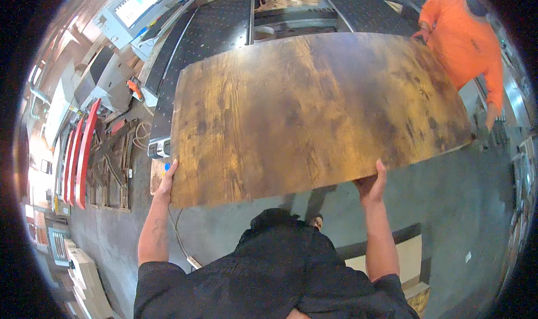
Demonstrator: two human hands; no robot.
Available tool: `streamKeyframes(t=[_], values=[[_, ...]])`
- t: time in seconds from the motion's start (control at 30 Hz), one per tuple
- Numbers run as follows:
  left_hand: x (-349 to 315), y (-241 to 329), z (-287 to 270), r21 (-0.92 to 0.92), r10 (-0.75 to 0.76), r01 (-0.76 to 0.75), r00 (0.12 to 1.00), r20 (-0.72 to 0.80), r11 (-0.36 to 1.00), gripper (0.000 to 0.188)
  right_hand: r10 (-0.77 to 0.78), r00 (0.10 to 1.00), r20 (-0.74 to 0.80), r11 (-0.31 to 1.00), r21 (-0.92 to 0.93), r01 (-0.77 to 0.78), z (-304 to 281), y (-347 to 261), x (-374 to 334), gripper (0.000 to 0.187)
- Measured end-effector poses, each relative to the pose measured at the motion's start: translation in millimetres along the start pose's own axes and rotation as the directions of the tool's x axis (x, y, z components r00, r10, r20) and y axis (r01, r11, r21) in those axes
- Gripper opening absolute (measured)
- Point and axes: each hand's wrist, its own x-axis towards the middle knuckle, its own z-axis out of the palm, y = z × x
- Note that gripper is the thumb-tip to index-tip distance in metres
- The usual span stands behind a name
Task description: The person lifts and moves large wooden panels with assistance from another worker. They position the panels on a machine table and then carry them to a storage area, repeating the process multiple times.
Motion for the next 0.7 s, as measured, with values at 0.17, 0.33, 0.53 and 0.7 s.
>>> streamKeyframes(t=[0.17,0.33,0.53,0.7], values=[[10,-10,-8,-0.05,0.034,-0.03,0.996,0.079,0.998,0.071,-0.036,0.994,-0.105,0.984,0.168,0.053,8,61,-18,0.088],[3,-18,-8,-0.092,0.042,-0.018,0.965,0.258,0.996,0.075,0.302,0.905,0.299,0.95,-0.022,-0.31,95,228,-130,0.09],[-2,-32,-8,-0.037,-0.064,0.074,0.971,0.232,0.997,0.077,0.296,0.745,0.598,0.933,-0.013,-0.36,245,341,-194,0.106],[-29,-73,-7,0.023,-0.038,0.032,0.918,0.395,0.999,0.083,0.096,0.933,0.347,0.916,0.337,-0.22,287,345,-225,0.08]])
